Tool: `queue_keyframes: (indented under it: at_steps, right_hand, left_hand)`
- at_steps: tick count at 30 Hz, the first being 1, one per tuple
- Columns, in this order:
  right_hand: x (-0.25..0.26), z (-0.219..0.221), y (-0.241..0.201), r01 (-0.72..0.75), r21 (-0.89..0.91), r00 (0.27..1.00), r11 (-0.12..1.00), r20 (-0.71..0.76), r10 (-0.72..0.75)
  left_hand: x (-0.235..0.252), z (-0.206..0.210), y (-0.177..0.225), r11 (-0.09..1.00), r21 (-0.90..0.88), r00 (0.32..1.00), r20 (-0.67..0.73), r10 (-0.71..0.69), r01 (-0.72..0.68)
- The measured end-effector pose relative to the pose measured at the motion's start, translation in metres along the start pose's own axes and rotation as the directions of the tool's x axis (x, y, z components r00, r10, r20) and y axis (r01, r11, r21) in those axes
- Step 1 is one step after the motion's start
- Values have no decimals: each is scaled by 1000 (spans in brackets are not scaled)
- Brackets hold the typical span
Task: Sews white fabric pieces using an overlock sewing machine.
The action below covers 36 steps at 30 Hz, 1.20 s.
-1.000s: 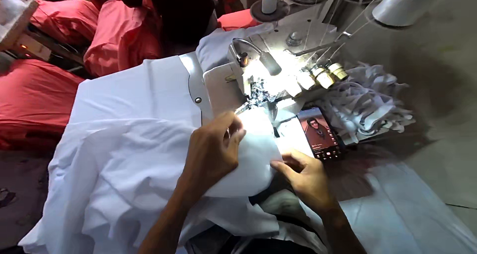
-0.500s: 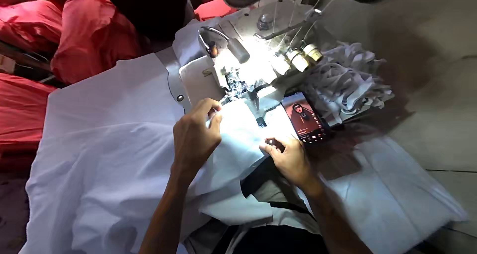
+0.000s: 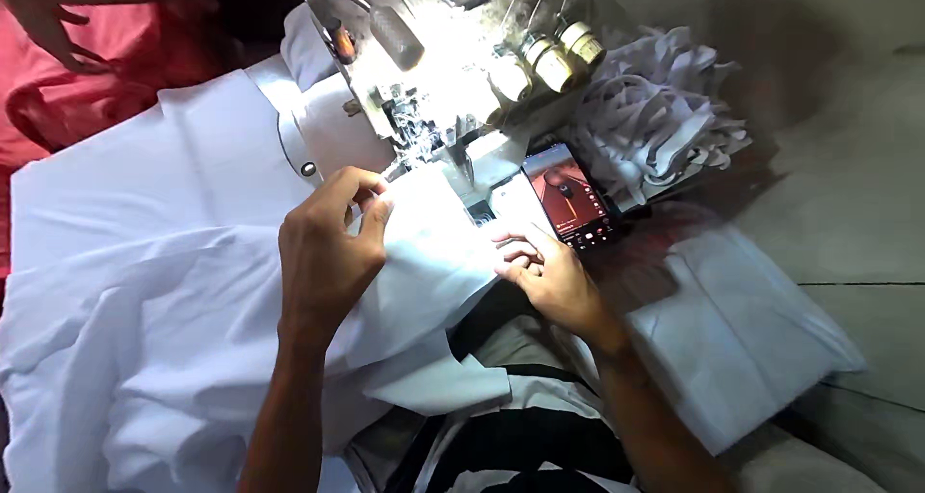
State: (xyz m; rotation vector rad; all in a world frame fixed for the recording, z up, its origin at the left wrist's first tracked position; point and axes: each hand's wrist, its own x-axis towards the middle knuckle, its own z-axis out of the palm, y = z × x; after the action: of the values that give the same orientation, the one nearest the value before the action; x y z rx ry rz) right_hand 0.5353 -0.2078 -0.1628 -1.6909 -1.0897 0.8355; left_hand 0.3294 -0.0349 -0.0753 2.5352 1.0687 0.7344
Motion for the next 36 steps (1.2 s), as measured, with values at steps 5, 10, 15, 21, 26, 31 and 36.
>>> queue_keyframes:
  at_steps: [5, 10, 15, 21, 26, 31, 36]
  right_hand:
    - [0, 8, -6, -38, -210, 998, 977, -56, 27]
    - [4, 10, -6, -116, -229, 993, 967, -63, 104]
    - [3, 9, -6, -120, -151, 992, 981, -58, 112]
    - [2, 6, -3, -69, -91, 998, 993, -19, 68]
    - [3, -1, 7, 8, -112, 1000, 994, 26, -5]
    - [2, 0, -1, 17, -52, 1000, 998, 19, -16]
    - [1, 11, -3, -69, -113, 995, 991, -74, 61]
  left_hand:
    - [-1, 1, 0, 1000, -8, 1000, -7, 5, -6]
    - [-2, 3, -1, 1000, -22, 1000, -20, 5, -6]
    - [-4, 1, -1, 1000, -25, 999, -36, 15, -16]
    - [-2, -2, 0, 999, -15, 999, -45, 29, -30]
    - [-1, -4, -1, 1000, -8, 1000, -22, 19, -19]
    - [-1, -6, -1, 999, 2, 999, -2, 39, -39]
    - [-2, -8, -1, 999, 11, 997, 56, 51, -52]
